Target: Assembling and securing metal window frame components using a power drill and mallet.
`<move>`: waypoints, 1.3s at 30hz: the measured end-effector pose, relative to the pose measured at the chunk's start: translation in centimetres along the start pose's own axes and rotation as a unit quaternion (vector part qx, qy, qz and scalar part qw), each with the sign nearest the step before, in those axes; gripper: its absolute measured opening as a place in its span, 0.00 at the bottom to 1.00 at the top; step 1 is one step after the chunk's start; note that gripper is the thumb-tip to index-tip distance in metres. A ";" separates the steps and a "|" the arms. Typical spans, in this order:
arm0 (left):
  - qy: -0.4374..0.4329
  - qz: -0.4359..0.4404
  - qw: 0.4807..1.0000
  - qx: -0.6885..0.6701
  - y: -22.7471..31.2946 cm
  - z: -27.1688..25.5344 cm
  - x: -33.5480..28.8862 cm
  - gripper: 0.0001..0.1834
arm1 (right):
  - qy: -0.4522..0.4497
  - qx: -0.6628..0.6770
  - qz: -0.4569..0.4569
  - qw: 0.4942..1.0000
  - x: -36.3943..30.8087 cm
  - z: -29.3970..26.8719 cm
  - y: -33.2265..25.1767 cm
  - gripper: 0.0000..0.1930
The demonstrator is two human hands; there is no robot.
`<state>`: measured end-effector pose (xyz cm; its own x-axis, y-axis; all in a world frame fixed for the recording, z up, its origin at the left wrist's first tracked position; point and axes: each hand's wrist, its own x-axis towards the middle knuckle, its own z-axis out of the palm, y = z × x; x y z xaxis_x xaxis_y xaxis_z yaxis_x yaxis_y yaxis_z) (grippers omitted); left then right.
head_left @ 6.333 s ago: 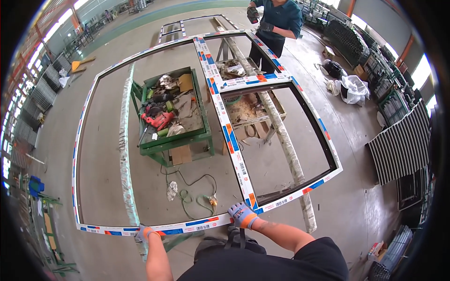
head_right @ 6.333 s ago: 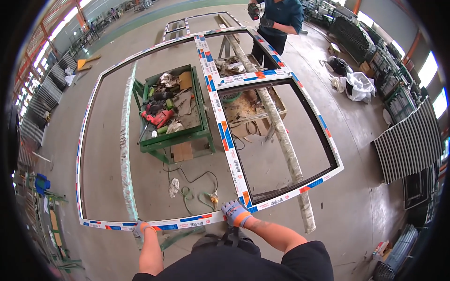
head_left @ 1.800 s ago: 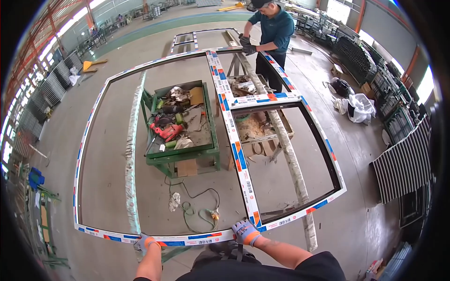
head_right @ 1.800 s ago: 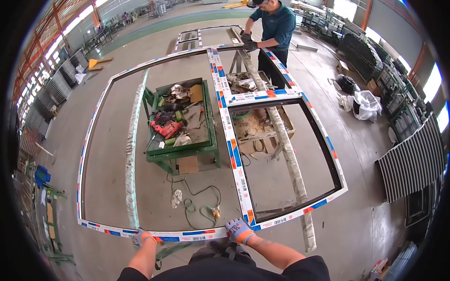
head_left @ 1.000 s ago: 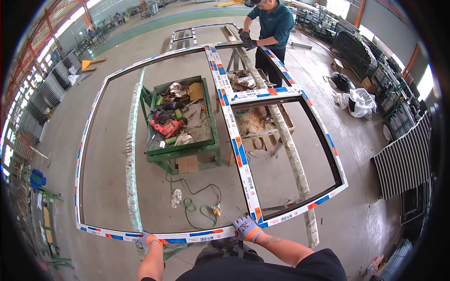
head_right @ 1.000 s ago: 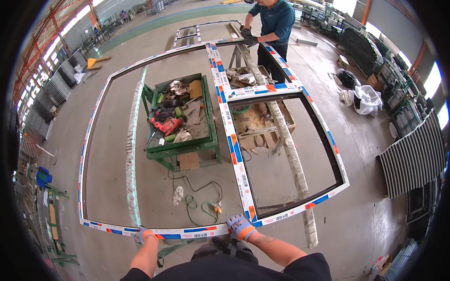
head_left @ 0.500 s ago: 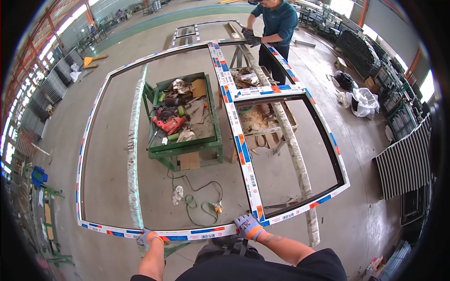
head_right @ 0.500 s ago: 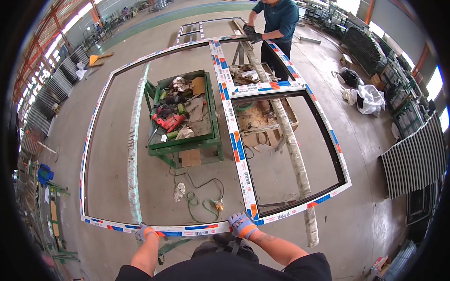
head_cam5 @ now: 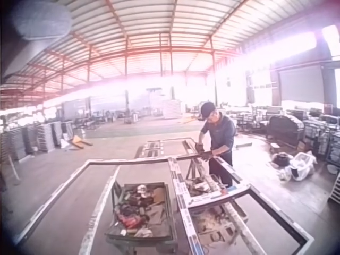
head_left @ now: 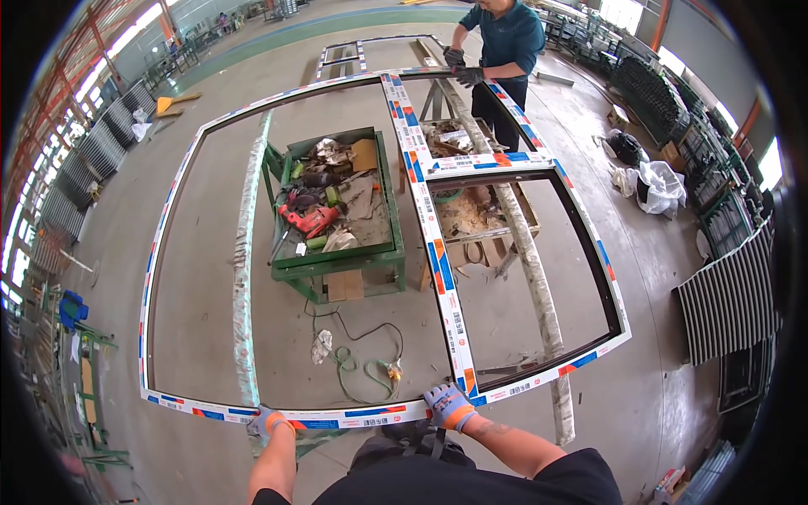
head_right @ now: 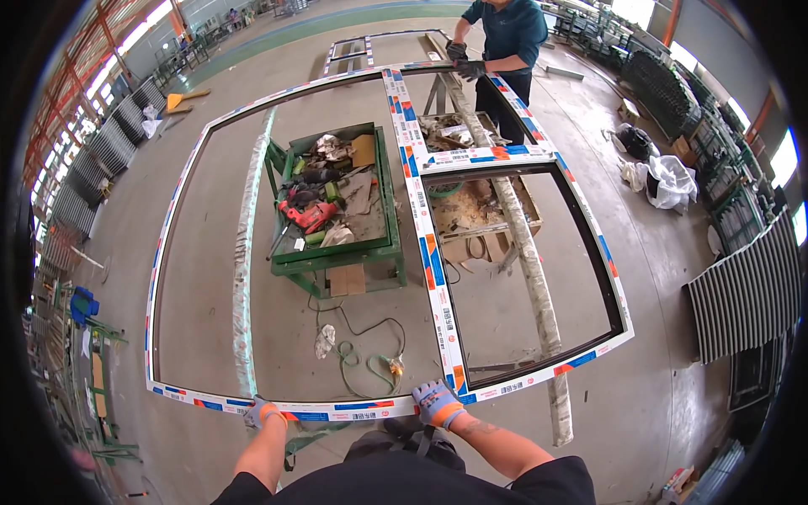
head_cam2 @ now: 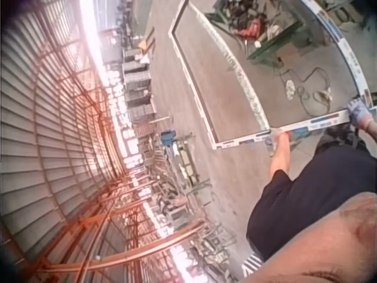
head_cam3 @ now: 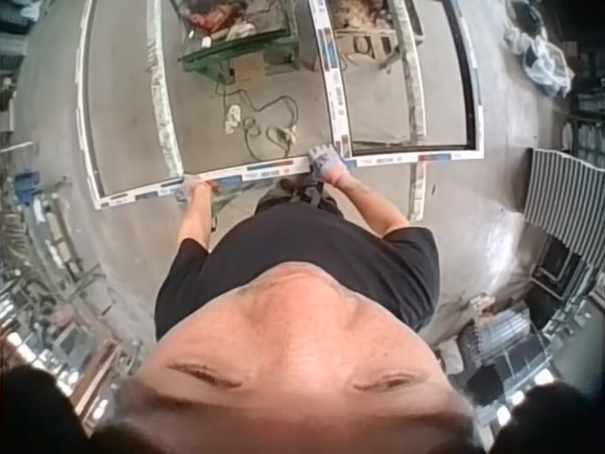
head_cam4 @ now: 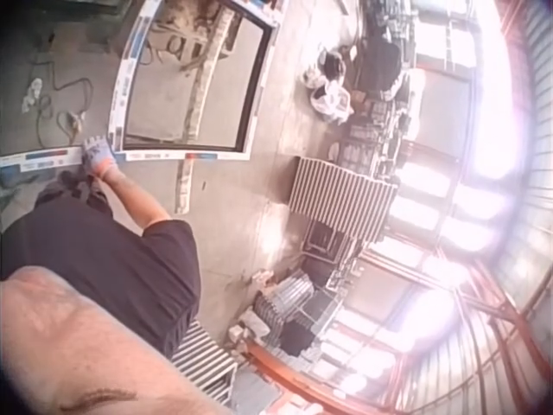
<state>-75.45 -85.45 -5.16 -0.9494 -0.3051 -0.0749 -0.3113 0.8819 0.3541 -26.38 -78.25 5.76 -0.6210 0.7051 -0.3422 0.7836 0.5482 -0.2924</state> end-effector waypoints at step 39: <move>0.002 0.021 0.999 -0.035 0.6 -1.2 -1.4 0.41 | 0.010 -0.021 -0.003 1.000 0.1 0.4 -0.2 0.15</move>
<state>-74.24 -84.92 -3.73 -0.9614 -0.2697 -0.0554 -0.2674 0.8666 0.4213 -26.55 -78.47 5.40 -0.6258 0.7098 -0.3233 0.7799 0.5705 -0.2573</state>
